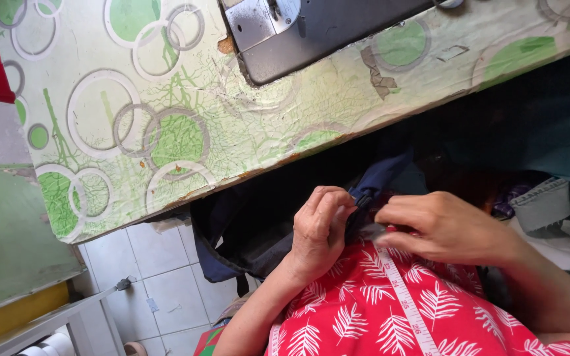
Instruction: The person prepares a blue and black backpack for repair by pinning sections of the fabric together, using small pins and a pair of thread snips.
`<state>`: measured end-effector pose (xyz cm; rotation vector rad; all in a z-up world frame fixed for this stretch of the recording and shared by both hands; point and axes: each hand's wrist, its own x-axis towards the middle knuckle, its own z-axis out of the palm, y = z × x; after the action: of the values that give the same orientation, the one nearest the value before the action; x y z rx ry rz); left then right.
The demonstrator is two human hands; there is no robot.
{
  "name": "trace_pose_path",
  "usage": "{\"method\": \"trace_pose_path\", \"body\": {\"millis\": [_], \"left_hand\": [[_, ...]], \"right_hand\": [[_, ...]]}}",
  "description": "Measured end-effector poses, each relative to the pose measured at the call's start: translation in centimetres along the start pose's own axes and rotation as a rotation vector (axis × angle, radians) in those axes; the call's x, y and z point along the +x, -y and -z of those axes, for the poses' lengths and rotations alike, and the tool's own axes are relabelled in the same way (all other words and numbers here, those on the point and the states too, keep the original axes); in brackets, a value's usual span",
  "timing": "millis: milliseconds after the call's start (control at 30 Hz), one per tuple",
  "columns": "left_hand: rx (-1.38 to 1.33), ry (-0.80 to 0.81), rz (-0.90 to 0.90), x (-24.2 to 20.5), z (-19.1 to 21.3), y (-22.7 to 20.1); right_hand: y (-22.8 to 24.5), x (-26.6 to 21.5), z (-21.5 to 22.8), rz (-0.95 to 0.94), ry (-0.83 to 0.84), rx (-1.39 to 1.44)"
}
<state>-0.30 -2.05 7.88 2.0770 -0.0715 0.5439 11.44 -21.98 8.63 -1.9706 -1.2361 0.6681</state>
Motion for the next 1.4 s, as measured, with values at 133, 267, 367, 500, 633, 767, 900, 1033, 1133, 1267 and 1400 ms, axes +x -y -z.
{"method": "trace_pose_path", "body": {"millis": [133,267,367,500,633,767,900,1033,1133,1267,1400], "left_hand": [[0.007,0.043,0.023,0.4,0.4,-0.9],[0.028,0.055,-0.001,0.6,0.8,-1.5],[0.047,0.063,-0.010,0.8,1.5,-2.2],[0.165,0.044,-0.039,1.4,2.8,-2.9],[0.183,0.036,-0.105,2.9,3.9,-4.2],[0.073,-0.028,-0.049,3.9,5.3,-5.3],[-0.616,-0.044,0.239,3.6,6.8,-4.2],[-1.414,-0.074,0.407,3.6,7.7,-3.0],[-1.521,-0.056,0.463,3.6,7.6,-2.7],[-1.353,-0.067,0.422,4.3,7.7,-3.5],[-1.179,-0.053,0.395,4.2,8.1,-3.7]], "right_hand": [[3.1,1.1,5.0,0.061,-0.483,-0.235],[-1.0,5.2,7.1,0.166,-0.727,-0.677],[-4.3,8.2,6.9,0.153,-0.744,-0.853],[-1.8,7.6,6.3,0.149,-0.659,-0.826],[4.4,4.2,4.7,0.173,-0.249,0.189],[3.3,3.0,1.4,0.153,-0.011,0.374],[1.4,1.9,1.5,0.058,-0.177,0.382],[-0.9,0.5,1.8,0.001,-0.338,0.295],[-2.1,-0.7,2.1,-0.076,-0.486,0.287],[-2.3,-2.4,4.1,-0.180,-0.618,0.217],[-4.3,-4.9,5.8,-0.209,-0.815,0.104]]}}
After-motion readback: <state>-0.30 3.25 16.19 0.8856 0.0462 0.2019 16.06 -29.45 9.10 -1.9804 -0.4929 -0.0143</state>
